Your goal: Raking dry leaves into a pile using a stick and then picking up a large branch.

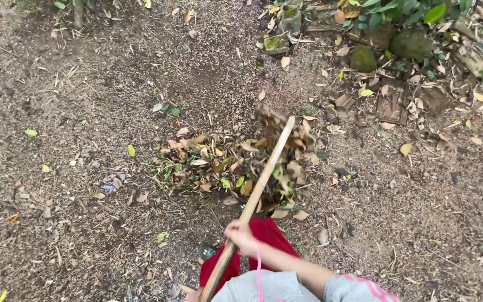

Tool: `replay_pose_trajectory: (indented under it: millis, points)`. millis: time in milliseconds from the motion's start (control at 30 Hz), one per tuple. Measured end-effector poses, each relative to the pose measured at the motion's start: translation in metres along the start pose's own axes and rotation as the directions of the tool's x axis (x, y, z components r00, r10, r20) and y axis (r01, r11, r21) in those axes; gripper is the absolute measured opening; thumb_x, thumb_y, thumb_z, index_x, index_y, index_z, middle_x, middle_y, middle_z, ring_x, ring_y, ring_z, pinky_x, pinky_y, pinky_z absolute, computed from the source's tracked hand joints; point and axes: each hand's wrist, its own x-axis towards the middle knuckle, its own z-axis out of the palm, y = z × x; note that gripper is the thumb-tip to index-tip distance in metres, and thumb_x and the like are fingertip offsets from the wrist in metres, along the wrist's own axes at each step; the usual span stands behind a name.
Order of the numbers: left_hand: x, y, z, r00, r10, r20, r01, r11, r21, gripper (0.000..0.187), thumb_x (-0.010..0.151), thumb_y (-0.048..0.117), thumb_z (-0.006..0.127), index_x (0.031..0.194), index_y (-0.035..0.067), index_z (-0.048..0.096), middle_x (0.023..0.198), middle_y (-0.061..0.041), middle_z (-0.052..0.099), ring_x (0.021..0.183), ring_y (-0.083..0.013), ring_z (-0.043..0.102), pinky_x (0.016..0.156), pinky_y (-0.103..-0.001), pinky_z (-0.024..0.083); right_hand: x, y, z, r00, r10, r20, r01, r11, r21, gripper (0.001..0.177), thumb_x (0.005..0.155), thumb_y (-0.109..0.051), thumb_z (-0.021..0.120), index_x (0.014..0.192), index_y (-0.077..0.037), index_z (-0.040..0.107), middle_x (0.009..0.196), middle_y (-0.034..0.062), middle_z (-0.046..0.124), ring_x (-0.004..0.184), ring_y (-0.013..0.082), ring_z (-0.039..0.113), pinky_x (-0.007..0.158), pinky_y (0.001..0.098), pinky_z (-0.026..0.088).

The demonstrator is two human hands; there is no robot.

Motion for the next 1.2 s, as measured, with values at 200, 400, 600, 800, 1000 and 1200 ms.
replay_pose_trajectory:
  millis: [200,400,600,800,1000,1200]
  points:
    - [0.077,0.149,-0.052,0.998,-0.043,-0.053,0.037,0.993,-0.116,0.05,0.096,0.033,0.074,0.14,0.014,0.085,0.127,-0.015,0.094,0.117,-0.0353,0.091,0.106,-0.048,0.07,0.144,-0.053,-0.074,0.97,-0.167,-0.178,0.102,0.939,-0.328,0.034,0.116,-0.005,0.066,0.123,-0.024,0.094,0.167,0.0033,0.085,0.081,0.0138,0.067,0.078,0.0351,0.055]
    - [0.011,0.119,-0.059,0.961,-0.182,0.21,0.276,0.692,-0.667,0.049,0.104,0.003,0.086,0.153,0.007,0.09,0.103,-0.009,0.095,0.062,-0.0095,0.061,0.052,-0.023,0.049,0.086,-0.065,-0.063,0.939,0.092,0.331,-0.011,0.971,-0.24,0.035,0.119,-0.004,0.079,0.154,0.001,0.079,0.146,0.0167,0.081,0.132,0.0321,0.084,0.12,0.0487,0.079]
    - [-0.04,-0.038,0.029,0.931,-0.351,0.104,0.365,0.913,-0.182,0.055,0.097,0.056,0.085,0.15,0.042,0.085,0.127,0.0,0.097,0.122,-0.0278,0.093,0.108,-0.042,0.067,0.09,0.101,0.042,0.973,0.083,0.214,0.011,0.914,-0.405,0.006,0.096,-0.023,0.098,0.098,-0.02,0.092,0.107,0.0035,0.087,0.107,0.0185,0.079,0.088,0.0358,0.067]
    - [-0.107,-0.104,0.092,0.896,-0.4,0.192,0.431,0.888,-0.161,0.057,0.111,0.066,0.072,0.164,0.048,0.079,0.127,-0.001,0.097,0.115,-0.0239,0.092,0.099,-0.038,0.065,-0.005,0.143,0.057,0.899,0.22,0.378,-0.042,0.903,-0.427,0.013,0.109,-0.015,0.079,0.108,-0.02,0.09,0.079,0.0044,0.072,0.056,0.0142,0.057,0.037,0.0327,0.026]
    - [-0.114,-0.138,0.116,0.876,-0.452,0.169,0.474,0.872,-0.125,0.08,0.093,0.079,0.085,0.169,0.074,0.059,0.139,0.011,0.096,0.131,-0.0176,0.091,0.113,-0.04,0.072,-0.014,0.165,0.068,0.916,0.099,0.388,0.189,0.747,-0.638,0.028,0.086,-0.049,0.103,0.113,-0.056,0.099,0.125,-0.0077,0.087,0.122,0.0146,0.08,0.114,0.0335,0.069]
    - [-0.053,-0.067,0.026,0.969,-0.24,0.057,0.245,0.903,-0.353,0.063,0.098,0.054,0.094,0.155,0.029,0.085,0.139,-0.014,0.095,0.141,-0.0379,0.088,0.111,-0.053,0.073,-0.033,0.035,0.085,0.896,-0.351,0.27,0.428,0.845,-0.322,0.041,0.096,-0.01,0.073,0.128,-0.008,0.097,0.146,0.0269,0.08,0.145,0.0407,0.071,0.128,0.0557,0.057]
